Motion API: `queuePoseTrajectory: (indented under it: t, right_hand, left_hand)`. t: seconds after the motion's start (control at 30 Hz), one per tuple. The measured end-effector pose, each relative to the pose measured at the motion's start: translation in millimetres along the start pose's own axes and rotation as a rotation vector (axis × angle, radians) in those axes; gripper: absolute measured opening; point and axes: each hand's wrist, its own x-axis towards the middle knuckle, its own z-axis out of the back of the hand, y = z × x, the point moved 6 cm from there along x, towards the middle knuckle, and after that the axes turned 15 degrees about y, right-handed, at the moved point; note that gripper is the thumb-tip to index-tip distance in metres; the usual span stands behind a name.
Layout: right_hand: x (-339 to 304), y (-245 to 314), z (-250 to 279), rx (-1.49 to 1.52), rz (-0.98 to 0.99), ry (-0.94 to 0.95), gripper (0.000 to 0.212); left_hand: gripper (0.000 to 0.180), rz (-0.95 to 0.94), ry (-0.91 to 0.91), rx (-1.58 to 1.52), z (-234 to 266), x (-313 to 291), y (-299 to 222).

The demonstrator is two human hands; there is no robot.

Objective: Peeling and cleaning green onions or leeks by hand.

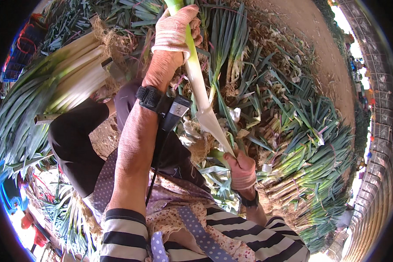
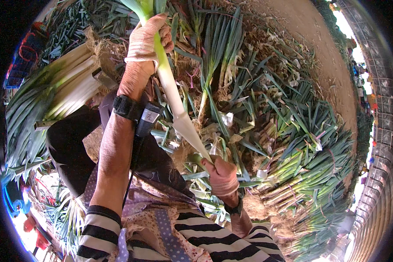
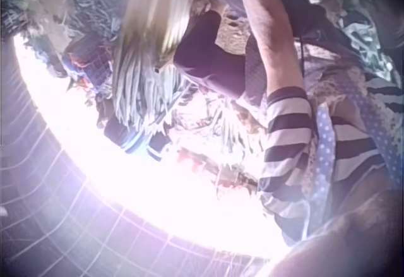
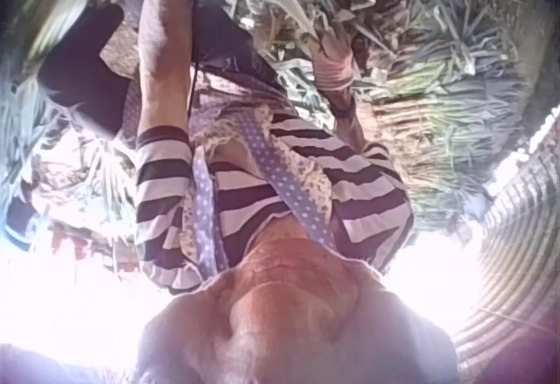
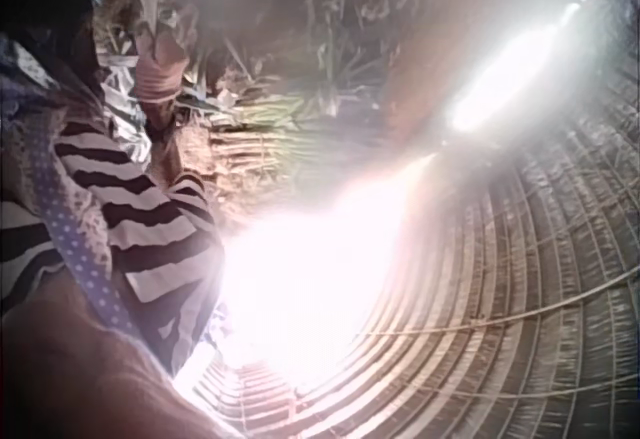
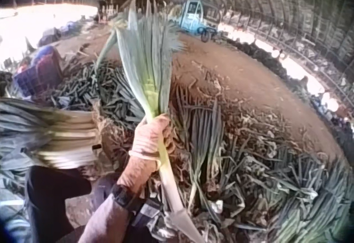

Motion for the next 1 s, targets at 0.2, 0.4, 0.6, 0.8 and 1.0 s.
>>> queuePoseTrajectory:
  t: [0.2, 0.4, 0.6, 0.8, 1.0]
  right_hand:
    - [-55, -12, 3, 0.149, -0.235, 0.025, 0.017]
    - [-88, -11, 14, 0.108, -0.344, 0.087, 0.013]
    - [-151, -101, 5, -0.054, -0.588, 0.225, 0.017]
    - [-76, -108, 25, -0.299, -0.438, 0.127, 0.054]
    - [57, 22, 32, 0.014, 0.395, -0.228, 0.069]
  left_hand:
    - [0.013, 0.095, -0.094, -0.041, 5, -2, 4]
    - [0.012, 0.08, -0.023, -0.103, 20, 4, 8]
    - [0.024, -0.041, -0.013, -0.239, 39, 20, -9]
    - [0.034, -0.015, 0.257, -0.258, 14, 3, -26]
    - [0.033, -0.114, 0.394, -0.314, 3, 6, -32]
